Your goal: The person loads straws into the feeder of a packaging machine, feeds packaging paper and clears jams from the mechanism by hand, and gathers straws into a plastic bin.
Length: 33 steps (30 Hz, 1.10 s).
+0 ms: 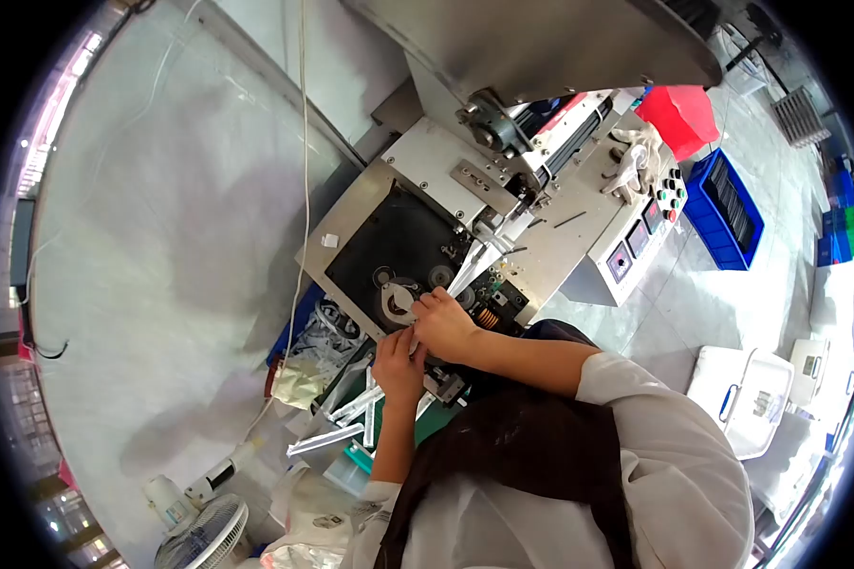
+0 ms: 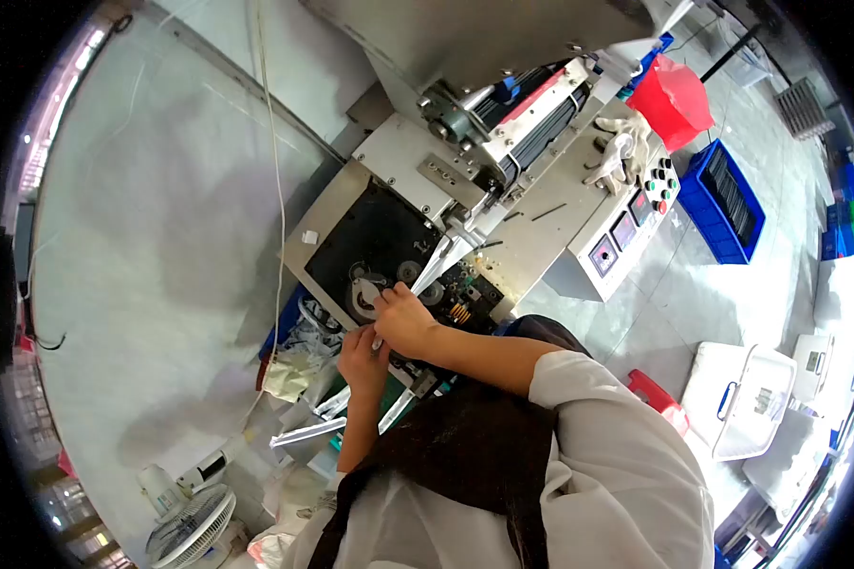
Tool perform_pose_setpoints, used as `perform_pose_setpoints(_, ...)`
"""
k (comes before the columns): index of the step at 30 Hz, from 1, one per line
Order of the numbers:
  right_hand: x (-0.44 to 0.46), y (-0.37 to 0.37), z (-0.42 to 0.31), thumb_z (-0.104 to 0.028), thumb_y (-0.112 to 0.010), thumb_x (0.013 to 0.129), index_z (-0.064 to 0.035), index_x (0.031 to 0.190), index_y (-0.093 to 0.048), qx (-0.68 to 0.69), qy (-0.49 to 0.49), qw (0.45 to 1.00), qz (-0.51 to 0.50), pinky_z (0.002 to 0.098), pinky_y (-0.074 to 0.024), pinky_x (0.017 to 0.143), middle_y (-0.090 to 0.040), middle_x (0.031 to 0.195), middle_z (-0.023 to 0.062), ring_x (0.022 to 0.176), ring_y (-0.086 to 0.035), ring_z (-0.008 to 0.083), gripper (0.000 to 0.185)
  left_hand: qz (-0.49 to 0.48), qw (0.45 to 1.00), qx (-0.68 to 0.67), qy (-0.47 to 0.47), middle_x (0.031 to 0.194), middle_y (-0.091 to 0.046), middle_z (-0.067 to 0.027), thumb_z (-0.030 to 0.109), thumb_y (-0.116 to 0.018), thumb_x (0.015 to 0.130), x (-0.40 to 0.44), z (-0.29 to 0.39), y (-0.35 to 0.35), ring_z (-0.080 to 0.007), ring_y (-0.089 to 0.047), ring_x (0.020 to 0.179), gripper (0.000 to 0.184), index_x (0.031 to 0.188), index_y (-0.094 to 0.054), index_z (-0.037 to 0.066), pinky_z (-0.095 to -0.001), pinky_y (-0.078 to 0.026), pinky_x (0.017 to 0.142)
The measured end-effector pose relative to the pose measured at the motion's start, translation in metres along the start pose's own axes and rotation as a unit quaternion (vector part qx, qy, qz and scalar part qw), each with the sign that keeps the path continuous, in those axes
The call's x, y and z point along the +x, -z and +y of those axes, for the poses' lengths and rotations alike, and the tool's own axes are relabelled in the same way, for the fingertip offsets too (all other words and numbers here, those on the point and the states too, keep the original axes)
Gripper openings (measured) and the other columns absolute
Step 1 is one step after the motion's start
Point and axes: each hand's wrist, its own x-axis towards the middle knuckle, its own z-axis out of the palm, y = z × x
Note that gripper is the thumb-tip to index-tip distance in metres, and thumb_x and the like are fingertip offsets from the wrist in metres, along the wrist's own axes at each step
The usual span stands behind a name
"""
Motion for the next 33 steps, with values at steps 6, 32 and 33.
perform_pose_setpoints(6,-0.006,-0.006,-0.005,-0.014,-0.055,0.062,-0.007,0.064,-0.06,-0.026,-0.038,0.999,-0.017,0.0329,-0.0335,0.075,-0.052,0.08,0.0054,0.084,-0.047,0.0205,0.009,-0.057,0.992,0.111,-0.027,0.071,-0.056,-0.0053,0.009,-0.061,0.065,0.0,-0.007,-0.005,-0.0242,-0.053,0.067,0.006,0.066,-0.057,0.005,-0.0334,-0.044,0.057)
perform_pose_setpoints(32,-0.146,-0.058,0.299,-0.011,-0.05,0.071,-0.007,0.081,-0.057,-0.09,-0.28,0.956,-0.016,0.032,-0.0479,0.063,-0.055,0.087,0.0113,0.079,-0.057,0.0221,0.013,-0.096,0.967,0.226,-0.073,0.076,-0.054,-0.0027,0.008,-0.06,0.064,0.009,0.007,-0.009,-0.0225,-0.05,0.075,0.009,0.073,-0.062,0.008,-0.0328,-0.043,0.062)
perform_pose_setpoints(33,-0.142,-0.059,0.303,-0.01,-0.051,0.069,-0.0069,0.076,-0.058,-0.11,-0.24,0.964,-0.031,0.0316,-0.0479,0.061,-0.056,0.081,0.0104,0.075,-0.058,0.0216,0.01,-0.098,0.965,0.231,-0.076,0.076,-0.055,-0.0025,0.008,-0.06,0.065,0.01,0.011,-0.007,-0.0224,-0.05,0.074,0.009,0.074,-0.062,0.008,-0.0328,-0.043,0.062)
